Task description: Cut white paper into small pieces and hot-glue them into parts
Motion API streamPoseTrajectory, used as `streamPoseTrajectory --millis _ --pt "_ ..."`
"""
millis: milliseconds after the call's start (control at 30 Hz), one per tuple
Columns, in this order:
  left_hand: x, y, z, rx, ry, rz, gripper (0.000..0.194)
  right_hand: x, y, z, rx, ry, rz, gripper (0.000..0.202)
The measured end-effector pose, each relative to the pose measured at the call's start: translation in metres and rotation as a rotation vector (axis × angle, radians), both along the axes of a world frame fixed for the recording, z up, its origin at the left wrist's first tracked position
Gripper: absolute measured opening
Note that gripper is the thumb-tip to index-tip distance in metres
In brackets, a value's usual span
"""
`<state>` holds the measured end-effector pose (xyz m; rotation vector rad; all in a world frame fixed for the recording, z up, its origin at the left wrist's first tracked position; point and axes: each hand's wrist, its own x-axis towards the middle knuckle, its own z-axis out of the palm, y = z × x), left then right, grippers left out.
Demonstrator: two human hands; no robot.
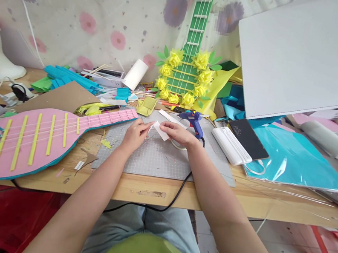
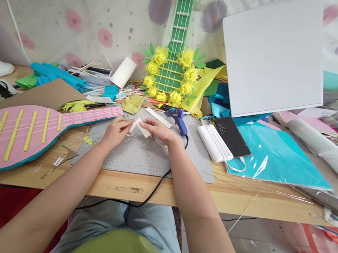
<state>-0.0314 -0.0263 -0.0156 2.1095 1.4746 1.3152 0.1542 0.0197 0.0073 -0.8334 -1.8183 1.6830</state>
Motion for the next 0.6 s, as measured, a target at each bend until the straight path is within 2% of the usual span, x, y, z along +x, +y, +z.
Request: streamPoseTrajectory --millis 200,300,433,600 --pt "0.003 0.0 -0.001 0.07 0.076 -0.012 0.028 -0.016 0.0 -0.003 0.18 0.007 -0.365 0.038" --pt "0.005 0.0 0.0 0.094 0.143 0.005 0.028 -0.024 -0.004 -0.001 0.276 -0.025 -0.424 0.038" --pt "0.005 0.0 0.001 0.124 0.218 0.031 0.028 -0.029 -0.006 -0.002 0.287 -0.107 -0.491 0.038" --pt "0.005 0.0 0.001 0.166 0.303 0.038 0.029 -0.028 -0.002 -0.006 0.322 -0.124 -0.508 0.04"
